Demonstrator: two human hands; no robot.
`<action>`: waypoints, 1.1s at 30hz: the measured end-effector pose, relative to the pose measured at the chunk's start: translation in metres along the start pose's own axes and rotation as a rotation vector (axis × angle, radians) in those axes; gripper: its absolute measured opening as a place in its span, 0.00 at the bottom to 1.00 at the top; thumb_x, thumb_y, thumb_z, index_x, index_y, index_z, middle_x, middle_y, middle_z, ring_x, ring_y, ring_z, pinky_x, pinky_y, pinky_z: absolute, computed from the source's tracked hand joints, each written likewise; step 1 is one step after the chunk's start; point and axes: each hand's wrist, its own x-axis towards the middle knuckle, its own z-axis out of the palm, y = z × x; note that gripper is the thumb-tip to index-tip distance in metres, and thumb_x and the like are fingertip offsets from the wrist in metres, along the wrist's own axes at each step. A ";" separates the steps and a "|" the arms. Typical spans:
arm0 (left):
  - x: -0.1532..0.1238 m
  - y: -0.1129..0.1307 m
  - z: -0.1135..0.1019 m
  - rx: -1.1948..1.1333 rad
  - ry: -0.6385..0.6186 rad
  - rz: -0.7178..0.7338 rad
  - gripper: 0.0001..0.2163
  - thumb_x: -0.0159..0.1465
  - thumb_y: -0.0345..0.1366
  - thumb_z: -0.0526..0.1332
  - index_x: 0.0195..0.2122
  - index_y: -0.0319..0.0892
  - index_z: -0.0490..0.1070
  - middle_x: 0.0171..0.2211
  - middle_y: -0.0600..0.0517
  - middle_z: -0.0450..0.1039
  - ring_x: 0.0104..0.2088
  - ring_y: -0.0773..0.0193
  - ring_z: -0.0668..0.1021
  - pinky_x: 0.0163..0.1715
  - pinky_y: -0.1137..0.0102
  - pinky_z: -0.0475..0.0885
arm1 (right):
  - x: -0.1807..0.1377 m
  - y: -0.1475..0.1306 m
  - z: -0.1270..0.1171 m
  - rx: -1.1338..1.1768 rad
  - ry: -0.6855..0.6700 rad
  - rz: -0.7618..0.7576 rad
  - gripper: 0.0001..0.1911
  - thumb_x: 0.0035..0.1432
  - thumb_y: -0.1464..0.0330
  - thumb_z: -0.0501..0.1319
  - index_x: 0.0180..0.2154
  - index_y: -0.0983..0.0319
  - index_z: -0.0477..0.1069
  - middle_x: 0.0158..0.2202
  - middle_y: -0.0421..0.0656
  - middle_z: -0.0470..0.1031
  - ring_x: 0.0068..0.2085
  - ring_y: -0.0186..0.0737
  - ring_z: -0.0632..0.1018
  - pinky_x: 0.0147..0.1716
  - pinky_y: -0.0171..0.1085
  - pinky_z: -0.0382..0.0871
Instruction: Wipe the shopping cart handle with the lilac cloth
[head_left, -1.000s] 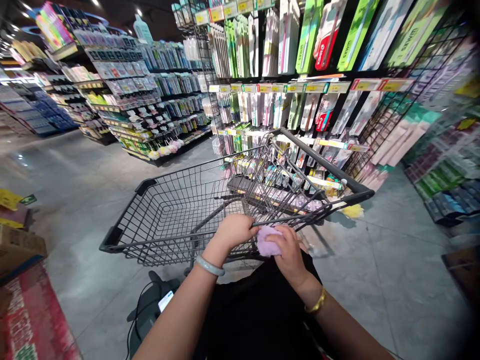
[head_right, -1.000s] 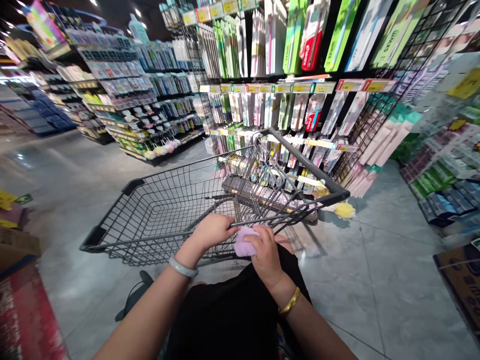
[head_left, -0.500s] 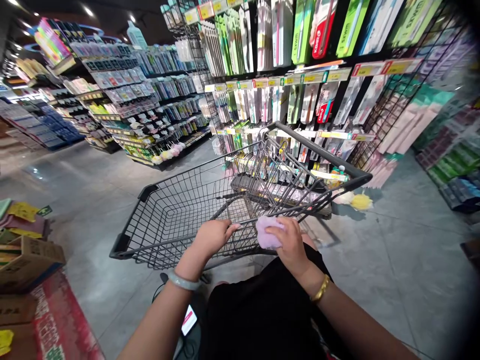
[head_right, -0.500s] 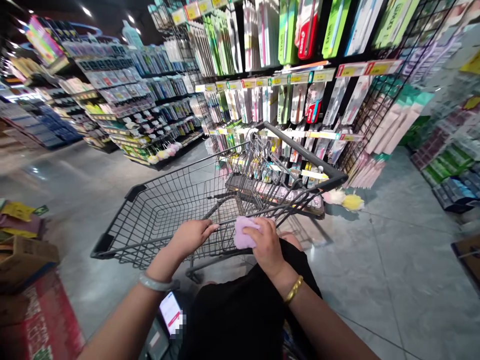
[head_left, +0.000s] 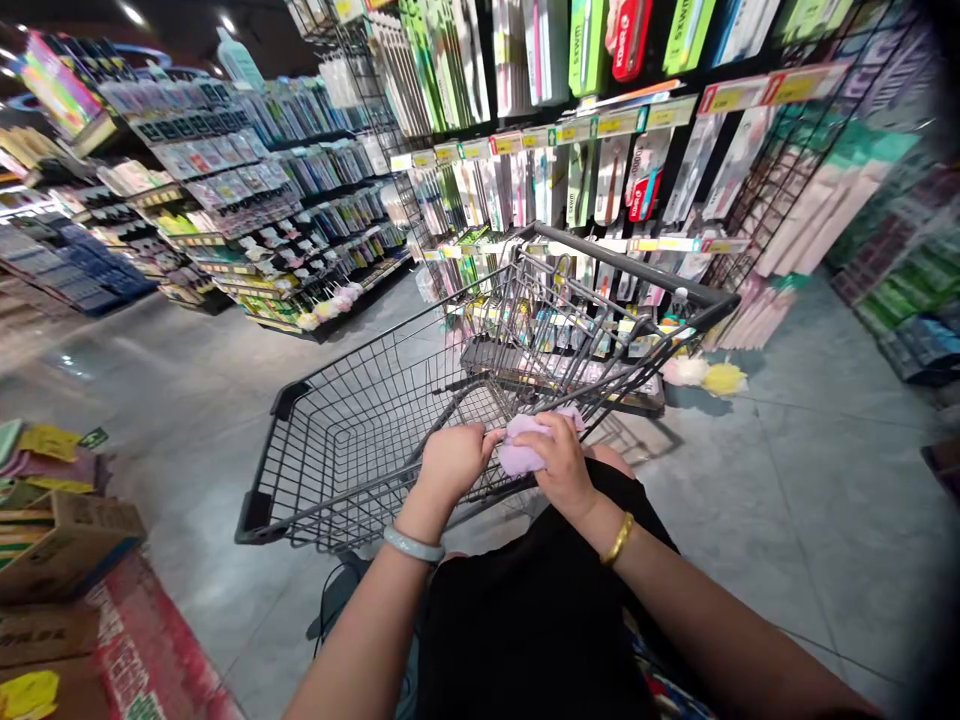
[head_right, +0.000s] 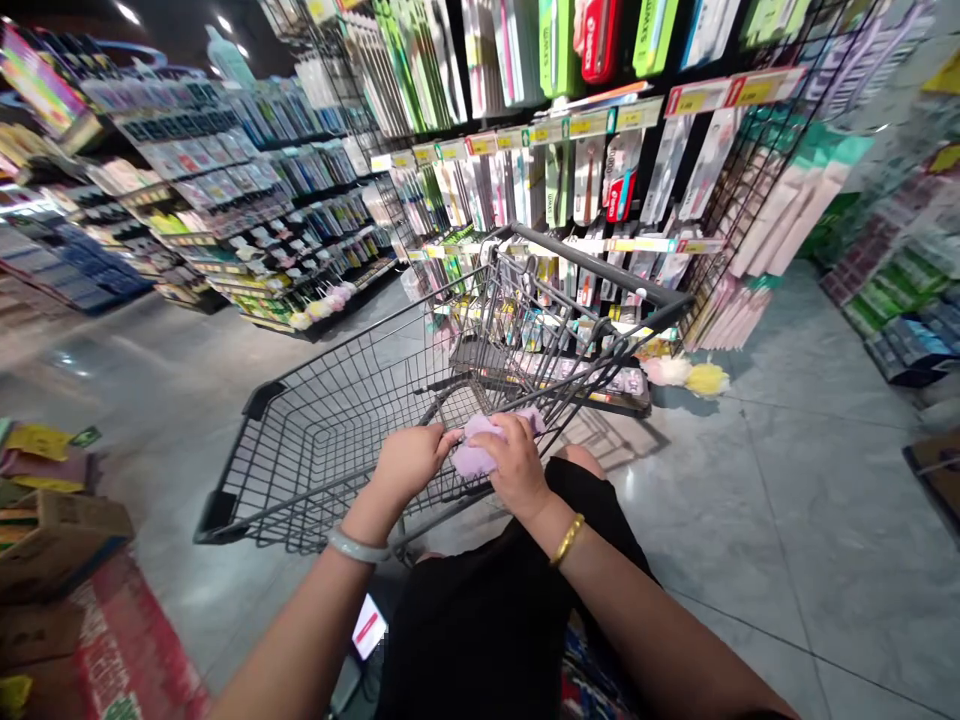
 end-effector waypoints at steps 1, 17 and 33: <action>0.000 0.005 0.001 -0.001 0.006 -0.001 0.32 0.69 0.57 0.35 0.37 0.41 0.73 0.30 0.44 0.77 0.34 0.54 0.79 0.32 0.67 0.67 | 0.000 0.002 0.001 -0.014 0.004 -0.012 0.25 0.47 0.83 0.54 0.42 0.56 0.77 0.48 0.46 0.62 0.52 0.47 0.65 0.53 0.50 0.65; -0.015 -0.006 -0.018 -0.135 -0.096 0.049 0.22 0.71 0.52 0.41 0.46 0.48 0.70 0.39 0.49 0.77 0.41 0.59 0.78 0.34 0.70 0.65 | -0.010 0.011 0.003 0.059 -0.022 0.127 0.27 0.43 0.84 0.53 0.41 0.57 0.76 0.48 0.45 0.62 0.52 0.47 0.66 0.53 0.49 0.64; -0.025 -0.011 0.005 -0.008 -0.081 -0.087 0.27 0.70 0.55 0.35 0.39 0.44 0.68 0.30 0.48 0.76 0.32 0.57 0.79 0.28 0.69 0.63 | -0.036 0.002 0.041 0.115 -0.153 0.109 0.24 0.45 0.82 0.54 0.39 0.57 0.77 0.45 0.45 0.65 0.49 0.45 0.68 0.52 0.47 0.65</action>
